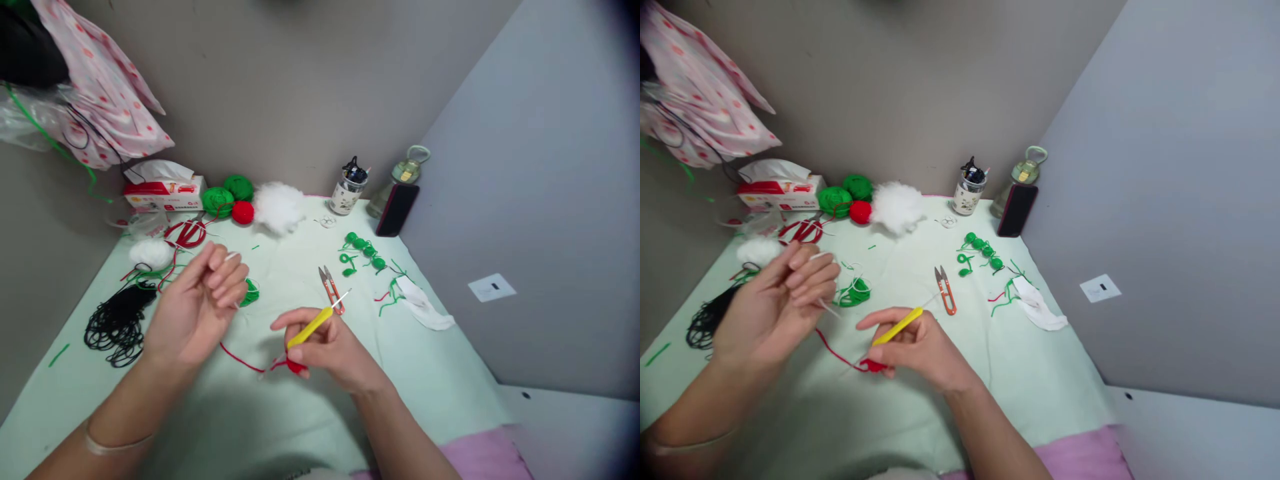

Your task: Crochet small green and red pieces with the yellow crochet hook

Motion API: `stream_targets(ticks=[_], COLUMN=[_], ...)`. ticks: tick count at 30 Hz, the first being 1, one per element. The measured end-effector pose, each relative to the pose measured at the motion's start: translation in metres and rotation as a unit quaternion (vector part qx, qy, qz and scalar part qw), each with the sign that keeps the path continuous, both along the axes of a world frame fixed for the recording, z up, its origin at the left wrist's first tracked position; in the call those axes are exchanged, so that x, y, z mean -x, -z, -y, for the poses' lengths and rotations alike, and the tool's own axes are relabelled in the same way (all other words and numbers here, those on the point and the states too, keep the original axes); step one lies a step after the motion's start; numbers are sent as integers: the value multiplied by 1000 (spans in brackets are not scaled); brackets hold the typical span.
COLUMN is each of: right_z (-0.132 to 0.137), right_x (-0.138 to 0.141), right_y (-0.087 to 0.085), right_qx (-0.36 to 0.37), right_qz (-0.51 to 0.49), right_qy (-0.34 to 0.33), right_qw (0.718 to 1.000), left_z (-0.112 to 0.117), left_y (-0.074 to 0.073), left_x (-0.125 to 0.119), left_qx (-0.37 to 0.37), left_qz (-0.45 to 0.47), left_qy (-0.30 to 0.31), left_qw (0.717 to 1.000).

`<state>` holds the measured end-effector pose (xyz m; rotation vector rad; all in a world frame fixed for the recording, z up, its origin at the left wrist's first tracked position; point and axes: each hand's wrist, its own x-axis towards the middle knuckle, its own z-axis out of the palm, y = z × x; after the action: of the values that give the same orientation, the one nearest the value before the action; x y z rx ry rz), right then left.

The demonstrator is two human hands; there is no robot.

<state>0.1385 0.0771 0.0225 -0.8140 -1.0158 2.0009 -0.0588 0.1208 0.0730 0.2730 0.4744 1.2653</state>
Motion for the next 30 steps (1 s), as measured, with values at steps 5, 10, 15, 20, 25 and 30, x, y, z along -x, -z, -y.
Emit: stream_targets(ticks=[5, 10, 15, 20, 25, 30], right_z=[-3, 1, -2, -4, -1, 1], right_x=[20, 18, 3, -9, -7, -11], right_y=[7, 11, 8, 8, 7, -3], right_qx=[24, 46, 80, 108, 88, 15], right_qz=[42, 65, 25, 29, 35, 54], right_qy=[39, 4, 57, 73, 47, 92], right_qw=[998, 997, 995, 991, 994, 994], left_z=[12, 3, -16, -6, 19, 15], left_y=[6, 14, 44, 49, 40, 41], left_x=[-27, -22, 2, 14, -11, -43], left_qx=[7, -13, -97, -111, -172, -167], left_qz=[-13, -48, -353, -455, -298, -169], left_qy=[28, 18, 61, 27, 248, 125], left_qw=[1000, 999, 929, 883, 906, 963])
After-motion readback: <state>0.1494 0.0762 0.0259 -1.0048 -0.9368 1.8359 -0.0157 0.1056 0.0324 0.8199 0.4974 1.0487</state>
